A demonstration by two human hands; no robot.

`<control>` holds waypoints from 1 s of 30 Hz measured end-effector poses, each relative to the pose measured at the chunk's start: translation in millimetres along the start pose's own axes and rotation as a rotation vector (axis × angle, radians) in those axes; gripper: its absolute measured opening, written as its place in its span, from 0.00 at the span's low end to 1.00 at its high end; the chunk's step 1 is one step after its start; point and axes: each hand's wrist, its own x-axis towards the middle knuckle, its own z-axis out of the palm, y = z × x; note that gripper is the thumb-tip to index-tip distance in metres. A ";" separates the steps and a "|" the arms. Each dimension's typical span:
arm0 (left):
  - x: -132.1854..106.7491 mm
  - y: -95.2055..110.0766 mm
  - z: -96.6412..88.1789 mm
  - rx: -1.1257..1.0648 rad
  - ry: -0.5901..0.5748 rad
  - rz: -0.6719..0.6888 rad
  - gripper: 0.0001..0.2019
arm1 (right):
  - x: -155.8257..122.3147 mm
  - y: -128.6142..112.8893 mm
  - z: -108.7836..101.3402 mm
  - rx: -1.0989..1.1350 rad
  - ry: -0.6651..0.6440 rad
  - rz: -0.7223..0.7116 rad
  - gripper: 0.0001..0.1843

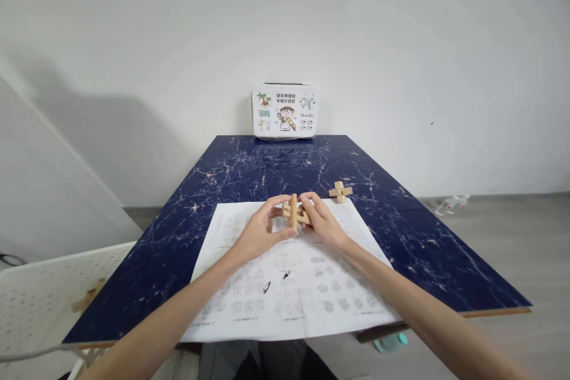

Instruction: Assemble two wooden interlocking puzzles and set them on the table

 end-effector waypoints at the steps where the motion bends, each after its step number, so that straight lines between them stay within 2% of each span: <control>1: -0.3 0.4 -0.6 0.015 -0.005 -0.008 0.32 | -0.4 0.4 -0.5 -0.008 0.007 0.011 0.22; 6: -1.5 -3.4 -3.3 0.068 -0.052 -0.030 0.34 | -1.7 5.2 -1.4 -0.075 0.050 0.022 0.21; 9: -2.0 -8.5 -2.0 0.169 -0.001 0.001 0.36 | -1.8 8.1 1.2 -0.133 0.101 0.002 0.21; 12: -2.6 -12.0 -0.2 0.249 0.030 0.015 0.38 | -2.5 7.4 4.5 -0.127 0.084 0.009 0.21; 16: -3.3 -13.2 -0.5 0.201 0.000 0.007 0.39 | -4.9 3.9 6.3 -0.112 0.066 0.027 0.21; 20: -3.8 -12.8 -1.0 0.208 -0.015 0.012 0.40 | -8.6 3.2 7.1 -0.201 0.137 -0.037 0.20; 26: -4.5 -10.9 1.7 0.280 -0.009 0.008 0.44 | -12.2 5.5 10.4 -0.294 0.141 -0.140 0.17; 30: -4.1 -9.8 2.2 0.259 -0.009 0.036 0.42 | -11.8 5.1 11.8 -0.286 0.160 -0.146 0.17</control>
